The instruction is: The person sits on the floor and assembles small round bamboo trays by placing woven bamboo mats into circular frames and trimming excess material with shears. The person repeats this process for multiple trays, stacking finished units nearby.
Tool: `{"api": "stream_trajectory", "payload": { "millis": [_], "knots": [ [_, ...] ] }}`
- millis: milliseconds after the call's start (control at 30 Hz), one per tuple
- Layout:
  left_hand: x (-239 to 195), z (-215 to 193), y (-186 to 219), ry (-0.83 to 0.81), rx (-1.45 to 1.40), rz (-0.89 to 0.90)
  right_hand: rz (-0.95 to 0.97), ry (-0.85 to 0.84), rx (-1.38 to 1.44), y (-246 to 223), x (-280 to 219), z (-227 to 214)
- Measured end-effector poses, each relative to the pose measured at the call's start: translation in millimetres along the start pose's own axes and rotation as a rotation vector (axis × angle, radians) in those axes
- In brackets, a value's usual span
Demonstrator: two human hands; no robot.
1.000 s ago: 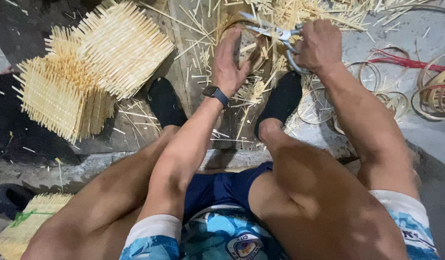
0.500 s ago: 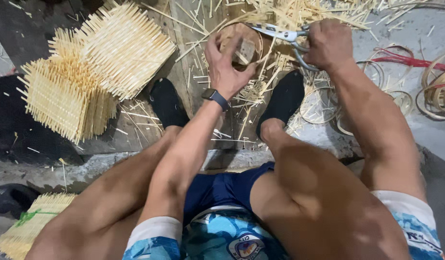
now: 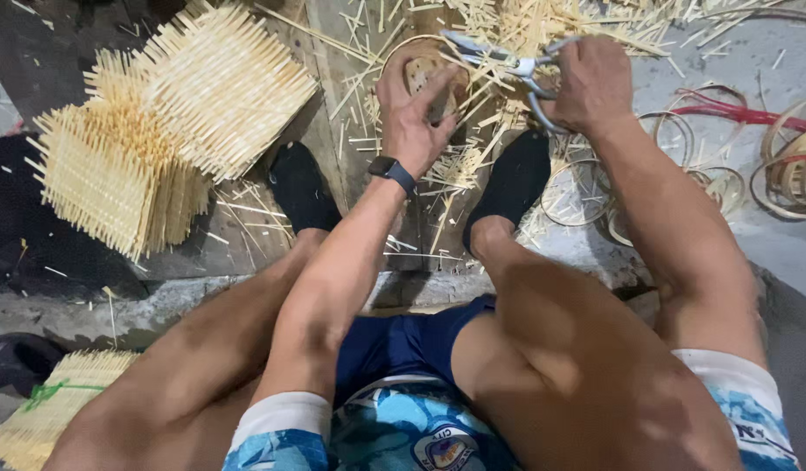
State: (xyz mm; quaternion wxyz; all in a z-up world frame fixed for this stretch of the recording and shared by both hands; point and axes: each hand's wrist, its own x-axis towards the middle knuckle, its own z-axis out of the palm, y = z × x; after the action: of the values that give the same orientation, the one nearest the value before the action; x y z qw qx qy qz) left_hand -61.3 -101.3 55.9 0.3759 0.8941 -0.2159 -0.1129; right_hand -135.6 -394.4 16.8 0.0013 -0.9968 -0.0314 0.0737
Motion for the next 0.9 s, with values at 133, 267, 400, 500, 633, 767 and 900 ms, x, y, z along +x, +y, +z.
{"api": "stream_trajectory", "payload": {
  "millis": [133,267,400,500,633,767,900],
  "knots": [
    [4.6,-2.7,-4.8,-0.133,-0.003,0.052,-0.007,0.067,-0.034,-9.8,7.6,9.1],
    [8.9,-9.3,-13.8,-0.170,-0.073,0.120,0.130,-0.321,0.194,6.6,4.2,14.9],
    [21.9,-8.5,-41.7,0.006,-0.195,-0.146,0.570,-0.214,0.379,30.8,-13.5,36.6],
    [43.4,-1.0,-69.3,-0.040,-0.228,-0.407,0.713,0.017,0.327,39.8,-29.6,48.6],
    [61.0,7.5,-85.4,-0.168,-0.357,-0.339,0.587,0.154,0.267,24.4,-40.9,29.6],
    [56.1,12.8,-69.2,-0.281,-0.470,-0.196,0.551,-0.064,0.906,-27.1,-20.9,-4.2],
    [47.5,14.8,-47.5,-0.291,-0.560,-0.192,0.417,-0.095,1.302,-69.1,5.6,-21.9]
  ]
}}
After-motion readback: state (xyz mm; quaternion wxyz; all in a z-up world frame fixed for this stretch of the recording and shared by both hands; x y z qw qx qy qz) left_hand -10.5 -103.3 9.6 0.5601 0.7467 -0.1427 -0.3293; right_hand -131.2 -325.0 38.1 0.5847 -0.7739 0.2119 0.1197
